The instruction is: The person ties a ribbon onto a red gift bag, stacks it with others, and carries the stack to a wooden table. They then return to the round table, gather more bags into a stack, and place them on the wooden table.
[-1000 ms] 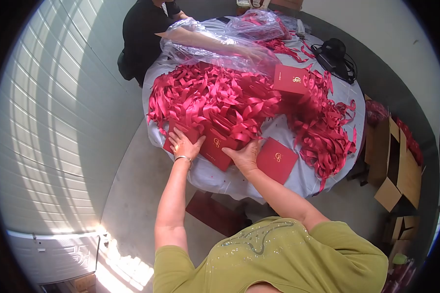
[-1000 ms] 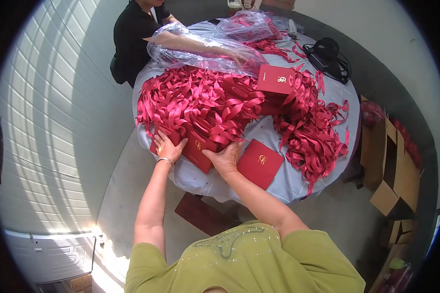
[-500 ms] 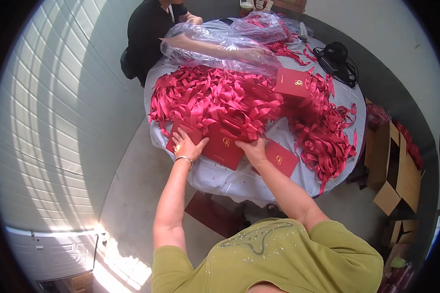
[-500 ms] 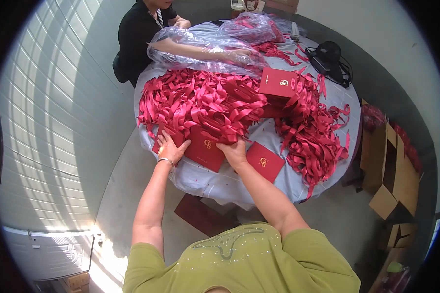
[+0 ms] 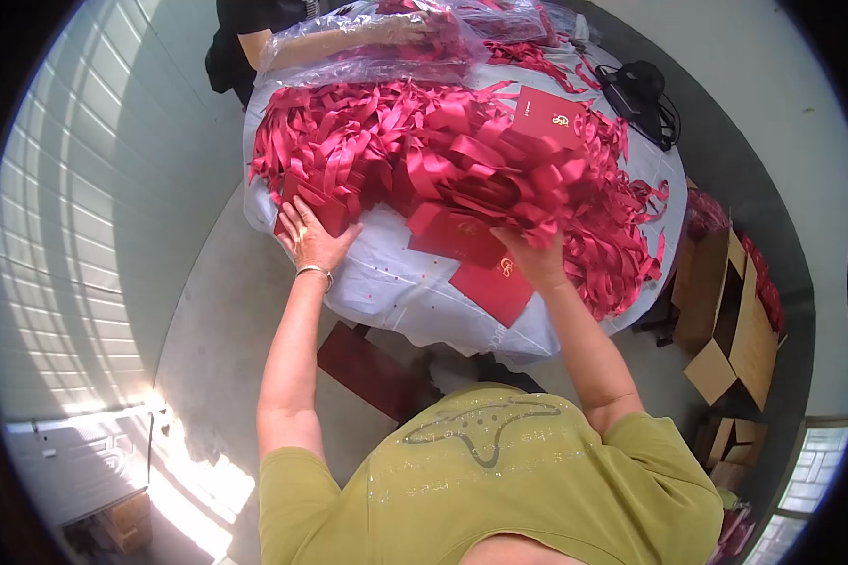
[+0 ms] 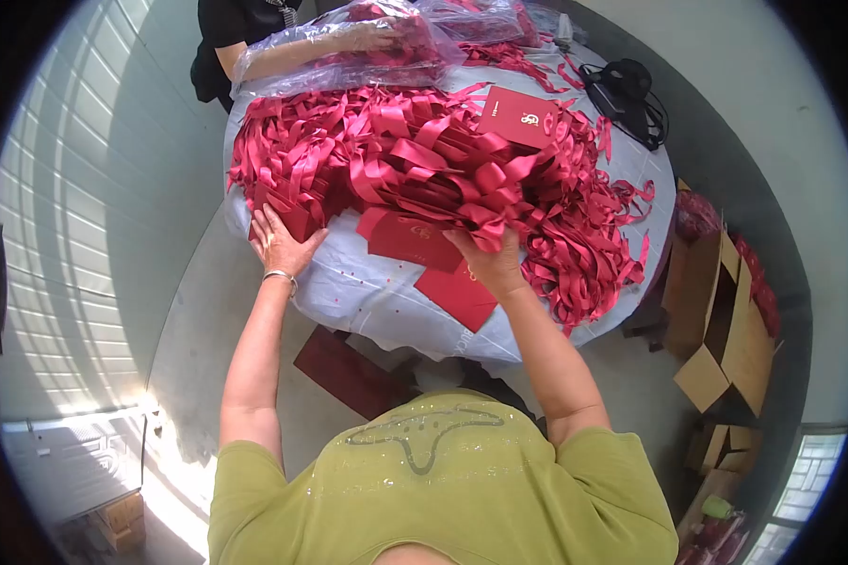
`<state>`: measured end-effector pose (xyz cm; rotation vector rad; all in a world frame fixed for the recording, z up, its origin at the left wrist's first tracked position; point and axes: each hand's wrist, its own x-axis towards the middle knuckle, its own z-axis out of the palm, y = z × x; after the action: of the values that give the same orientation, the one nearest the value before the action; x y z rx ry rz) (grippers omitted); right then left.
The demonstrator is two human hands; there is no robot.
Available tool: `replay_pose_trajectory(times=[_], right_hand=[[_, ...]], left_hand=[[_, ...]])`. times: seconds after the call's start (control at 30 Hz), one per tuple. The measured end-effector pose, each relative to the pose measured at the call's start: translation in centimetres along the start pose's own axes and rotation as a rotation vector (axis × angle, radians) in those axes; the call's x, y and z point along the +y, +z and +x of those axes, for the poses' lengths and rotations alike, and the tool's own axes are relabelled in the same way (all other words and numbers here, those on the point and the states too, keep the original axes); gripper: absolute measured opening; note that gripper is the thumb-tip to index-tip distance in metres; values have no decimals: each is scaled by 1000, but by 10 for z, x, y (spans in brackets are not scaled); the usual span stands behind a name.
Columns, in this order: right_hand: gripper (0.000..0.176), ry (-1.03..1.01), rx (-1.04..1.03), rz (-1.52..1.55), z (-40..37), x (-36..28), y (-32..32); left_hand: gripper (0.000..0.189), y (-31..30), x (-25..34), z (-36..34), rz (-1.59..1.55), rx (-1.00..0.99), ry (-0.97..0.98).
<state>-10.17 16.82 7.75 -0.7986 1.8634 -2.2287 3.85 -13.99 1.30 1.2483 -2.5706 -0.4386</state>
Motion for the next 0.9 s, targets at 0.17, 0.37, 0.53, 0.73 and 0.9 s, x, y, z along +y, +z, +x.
replay_pose_trajectory(times=[0.17,0.37,0.53,0.73,0.9], right_hand=[[26,-242,-246,-668,16,2,-40],[24,-9,-162,-175,3,15,-44],[23,33,-182,-106,-3,34,-49],[44,-230,-249,-65,-5,46,-40],[78,-102,-527,-507,-9,19,-50]], left_hand=[[139,10,-14,-10,-97,9,-30],[146,-3,-6,-30,-81,-34,-141],[146,4,-20,-37,-189,18,-74],[128,-21,12,-91,-354,81,276],[107,-47,90,-134,-824,-295,379]])
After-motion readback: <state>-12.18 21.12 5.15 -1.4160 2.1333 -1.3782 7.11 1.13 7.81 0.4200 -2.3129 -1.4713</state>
